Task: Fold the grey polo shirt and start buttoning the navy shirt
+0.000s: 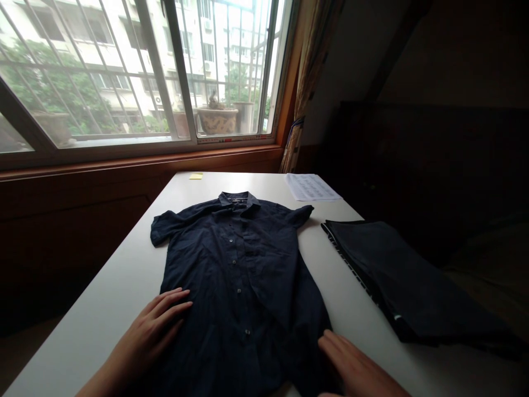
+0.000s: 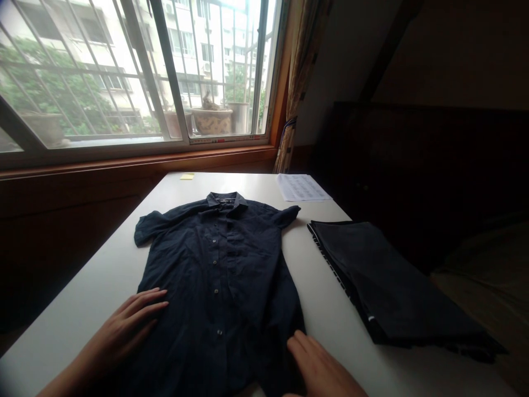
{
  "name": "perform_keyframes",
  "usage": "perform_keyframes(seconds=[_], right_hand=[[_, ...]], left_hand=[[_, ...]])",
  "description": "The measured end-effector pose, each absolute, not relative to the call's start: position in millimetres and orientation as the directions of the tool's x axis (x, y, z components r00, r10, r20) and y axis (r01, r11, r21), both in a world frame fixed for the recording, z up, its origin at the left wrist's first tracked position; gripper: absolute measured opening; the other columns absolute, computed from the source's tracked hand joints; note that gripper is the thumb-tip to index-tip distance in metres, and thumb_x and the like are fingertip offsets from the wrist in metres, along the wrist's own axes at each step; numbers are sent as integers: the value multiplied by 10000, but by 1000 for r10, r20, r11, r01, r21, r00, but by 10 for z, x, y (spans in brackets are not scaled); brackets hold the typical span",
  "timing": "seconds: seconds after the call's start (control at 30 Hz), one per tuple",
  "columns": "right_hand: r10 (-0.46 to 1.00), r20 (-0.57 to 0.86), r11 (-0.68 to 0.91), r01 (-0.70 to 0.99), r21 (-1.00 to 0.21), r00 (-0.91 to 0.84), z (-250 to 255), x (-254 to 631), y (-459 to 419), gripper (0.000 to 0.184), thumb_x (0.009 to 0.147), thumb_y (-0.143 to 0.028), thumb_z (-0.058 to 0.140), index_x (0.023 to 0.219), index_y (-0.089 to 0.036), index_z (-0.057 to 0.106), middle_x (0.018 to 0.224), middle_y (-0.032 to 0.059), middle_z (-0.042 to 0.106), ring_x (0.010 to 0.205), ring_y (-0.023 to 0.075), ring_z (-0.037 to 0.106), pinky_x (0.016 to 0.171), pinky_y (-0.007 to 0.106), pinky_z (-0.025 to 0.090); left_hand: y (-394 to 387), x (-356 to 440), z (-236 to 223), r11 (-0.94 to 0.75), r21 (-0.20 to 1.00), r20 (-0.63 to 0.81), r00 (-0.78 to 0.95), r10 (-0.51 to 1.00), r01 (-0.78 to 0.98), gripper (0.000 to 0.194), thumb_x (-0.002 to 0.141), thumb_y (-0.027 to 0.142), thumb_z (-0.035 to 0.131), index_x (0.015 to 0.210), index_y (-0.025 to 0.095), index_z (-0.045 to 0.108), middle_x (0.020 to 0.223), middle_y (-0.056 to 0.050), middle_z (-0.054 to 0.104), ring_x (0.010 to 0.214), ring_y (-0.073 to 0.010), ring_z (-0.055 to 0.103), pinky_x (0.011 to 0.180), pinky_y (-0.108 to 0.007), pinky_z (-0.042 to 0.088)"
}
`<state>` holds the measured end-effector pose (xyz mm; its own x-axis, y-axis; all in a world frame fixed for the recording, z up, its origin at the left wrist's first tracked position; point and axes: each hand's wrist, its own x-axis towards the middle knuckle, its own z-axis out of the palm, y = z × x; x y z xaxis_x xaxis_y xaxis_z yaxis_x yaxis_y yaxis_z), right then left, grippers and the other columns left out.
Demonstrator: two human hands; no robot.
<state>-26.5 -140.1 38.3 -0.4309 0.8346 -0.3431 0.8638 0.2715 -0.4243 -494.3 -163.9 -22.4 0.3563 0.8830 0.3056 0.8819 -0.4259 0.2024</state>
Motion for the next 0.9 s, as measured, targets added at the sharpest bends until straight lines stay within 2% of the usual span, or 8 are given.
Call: perform_keyframes(seconds=[0.1, 0.27, 0.37, 0.5, 0.6, 0.67, 0.8, 0.9], right_hand=[[864, -264, 278, 843, -461, -429, 238, -348, -1409, 708, 712, -338, 793, 1362, -216, 539, 1415, 141, 556, 1277, 344, 548, 1079, 411, 460], [901, -5, 388, 812, -437, -433, 214, -609, -1354, 449, 870, -339, 633, 1303, -236, 571, 1222, 137, 606, 1147, 311, 584, 1020, 451, 484], [882, -85, 398, 829, -393, -464, 286, -705, -1292, 409, 780, -298, 738, 1179, -248, 665, 1221, 121, 600, 1160, 345, 540, 1020, 502, 466], [780, -330, 424, 837, -347, -532, 434, -734, -1227, 230, 646, -338, 853, 799, -210, 739, 1133, 93, 647, 1162, 372, 504, 1060, 572, 385], [671, -452, 416, 803, -427, -588, 661, -643, -1191, 116, 651, -258, 818, 662, -206, 715, 1025, 48, 677, 1100, 318, 540, 1065, 532, 378], [631, -442, 378, 751, -541, -637, 838, -482, -1177, 31, 715, -248, 748, 739, -227, 747, 1076, 45, 684, 1121, 296, 554, 1065, 464, 403], [735, -387, 153, 693, -704, -556, 1026, 34, -1158, 395, 839, -457, 655, 1164, -245, 729, 1290, 99, 656, 1257, 329, 553, 1091, 419, 426], [929, -307, -105, 645, -757, -209, 989, 341, -1056, 595, 773, -633, 659, 1208, -230, 713, 1274, 108, 683, 1223, 371, 594, 1020, 436, 508]], left_hand=[[-1640, -4945, -229, -431, 192, 311, 362, 879, 881, 408, 957, 302, 555, 1359, 370, 562, 1440, 15, 555, 1312, -243, 536, 1064, -405, 525], [-1639, -4947, -225, -436, 174, 310, 371, 876, 883, 398, 963, 308, 553, 1358, 365, 566, 1438, 12, 556, 1306, -240, 540, 1057, -397, 532], [-1639, -4951, -220, -441, 159, 310, 379, 872, 884, 394, 967, 306, 547, 1357, 357, 567, 1442, 7, 552, 1304, -237, 541, 1058, -395, 530], [-1643, -4944, -209, -436, 148, 299, 380, 875, 888, 399, 970, 282, 542, 1365, 339, 563, 1449, -1, 546, 1315, -232, 531, 1063, -384, 522], [-1641, -4932, -201, -437, 152, 298, 380, 876, 887, 400, 969, 274, 548, 1365, 331, 564, 1444, -4, 552, 1315, -233, 532, 1065, -378, 518], [-1638, -4928, -197, -440, 160, 311, 378, 872, 884, 395, 961, 281, 563, 1353, 332, 576, 1434, -4, 562, 1303, -235, 544, 1058, -375, 523], [-1634, -4932, -186, -440, 183, 325, 368, 871, 879, 396, 951, 283, 576, 1343, 341, 586, 1418, 1, 578, 1285, -238, 564, 1047, -373, 531], [-1638, -4934, -175, -446, 192, 326, 372, 869, 874, 400, 952, 293, 575, 1350, 339, 580, 1419, 2, 579, 1284, -239, 565, 1050, -373, 528]])
